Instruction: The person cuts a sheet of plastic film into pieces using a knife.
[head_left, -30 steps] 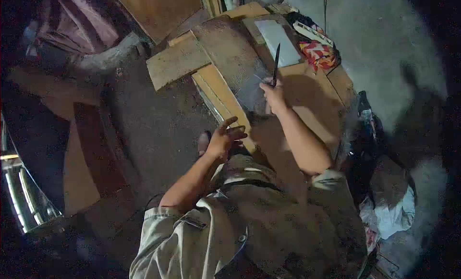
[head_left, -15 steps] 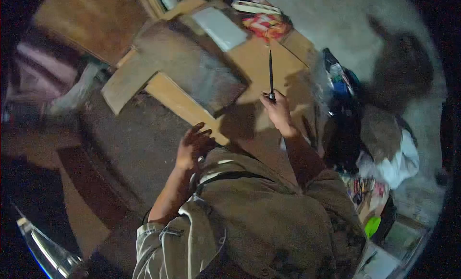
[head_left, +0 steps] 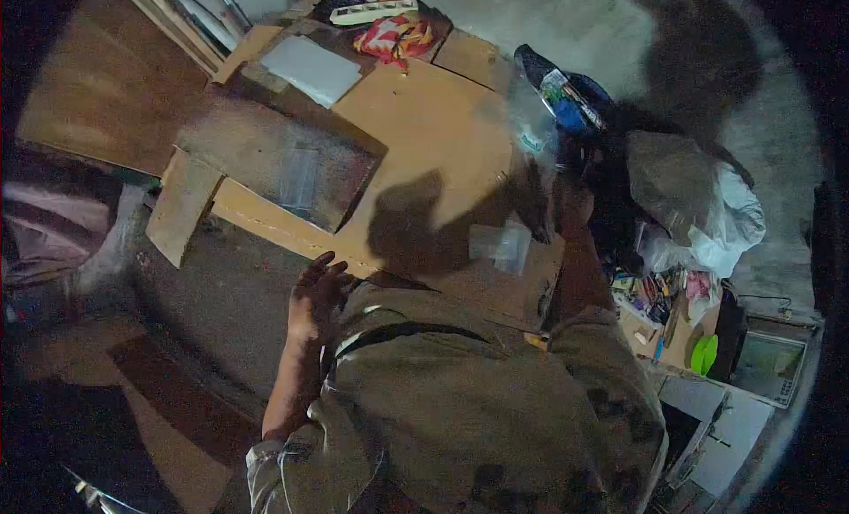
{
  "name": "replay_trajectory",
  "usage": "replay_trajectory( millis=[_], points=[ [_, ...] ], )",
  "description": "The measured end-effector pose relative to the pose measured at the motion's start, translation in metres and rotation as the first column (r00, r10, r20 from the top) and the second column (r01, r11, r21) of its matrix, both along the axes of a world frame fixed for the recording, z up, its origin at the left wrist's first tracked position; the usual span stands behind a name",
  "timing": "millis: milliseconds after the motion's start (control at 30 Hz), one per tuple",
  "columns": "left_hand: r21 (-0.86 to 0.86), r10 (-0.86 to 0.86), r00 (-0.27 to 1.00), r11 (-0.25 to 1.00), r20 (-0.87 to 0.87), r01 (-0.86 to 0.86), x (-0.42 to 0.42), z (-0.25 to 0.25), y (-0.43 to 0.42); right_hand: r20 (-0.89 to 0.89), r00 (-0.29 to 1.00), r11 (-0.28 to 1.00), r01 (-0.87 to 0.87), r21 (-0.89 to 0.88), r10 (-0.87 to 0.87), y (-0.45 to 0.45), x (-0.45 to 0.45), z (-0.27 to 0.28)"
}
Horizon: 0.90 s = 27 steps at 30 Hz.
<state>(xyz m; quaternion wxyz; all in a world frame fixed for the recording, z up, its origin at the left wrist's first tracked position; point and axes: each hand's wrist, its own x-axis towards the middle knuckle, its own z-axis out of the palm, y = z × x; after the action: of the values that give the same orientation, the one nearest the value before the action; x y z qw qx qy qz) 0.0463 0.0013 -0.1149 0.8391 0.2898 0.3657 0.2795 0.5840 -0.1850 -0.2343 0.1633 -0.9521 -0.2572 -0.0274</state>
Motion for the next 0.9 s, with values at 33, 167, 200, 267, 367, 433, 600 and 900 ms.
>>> replay_trajectory(
  millis=[33,167,200,267,367,433,600,900],
  points=[
    [0.014,-0.009,0.996,1.000,0.088,0.008,-0.001,-0.003,0.000,0.049,0.999,0.999,0.000,-0.050,0.002,0.003,0.000,0.001],
    [0.053,0.011,1.000,0.999,-0.005,-0.011,0.003,0.007,-0.005,0.028,0.999,0.997,0.047,-0.065,-0.045,0.020,0.008,-0.008],
    [0.022,0.024,0.998,1.000,-0.053,-0.023,0.005,0.014,-0.006,0.064,0.998,0.996,0.025,-0.080,-0.020,0.020,0.024,-0.026],
    [-0.009,0.042,0.994,0.999,-0.105,-0.044,0.004,0.016,-0.006,0.189,0.980,0.992,-0.045,-0.122,0.068,0.015,0.066,-0.079],
    [-0.031,0.063,0.993,0.997,-0.098,-0.066,-0.003,0.004,-0.008,0.448,0.861,0.969,-0.183,-0.166,0.240,0.010,0.131,-0.156],
    [0.066,0.026,0.979,0.998,-0.200,-0.013,-0.006,0.001,-0.008,0.514,0.815,0.959,-0.174,-0.224,0.268,0.028,0.108,-0.119],
    [-0.010,0.133,0.982,0.991,-0.133,-0.136,0.003,0.017,-0.014,0.860,0.438,0.947,-0.287,-0.141,0.261,0.039,0.086,-0.107],
    [-0.102,0.148,0.978,0.981,-0.147,-0.164,-0.006,0.025,-0.006,0.191,0.975,0.954,-0.052,-0.294,0.112,0.035,0.049,-0.041]
  ],
)
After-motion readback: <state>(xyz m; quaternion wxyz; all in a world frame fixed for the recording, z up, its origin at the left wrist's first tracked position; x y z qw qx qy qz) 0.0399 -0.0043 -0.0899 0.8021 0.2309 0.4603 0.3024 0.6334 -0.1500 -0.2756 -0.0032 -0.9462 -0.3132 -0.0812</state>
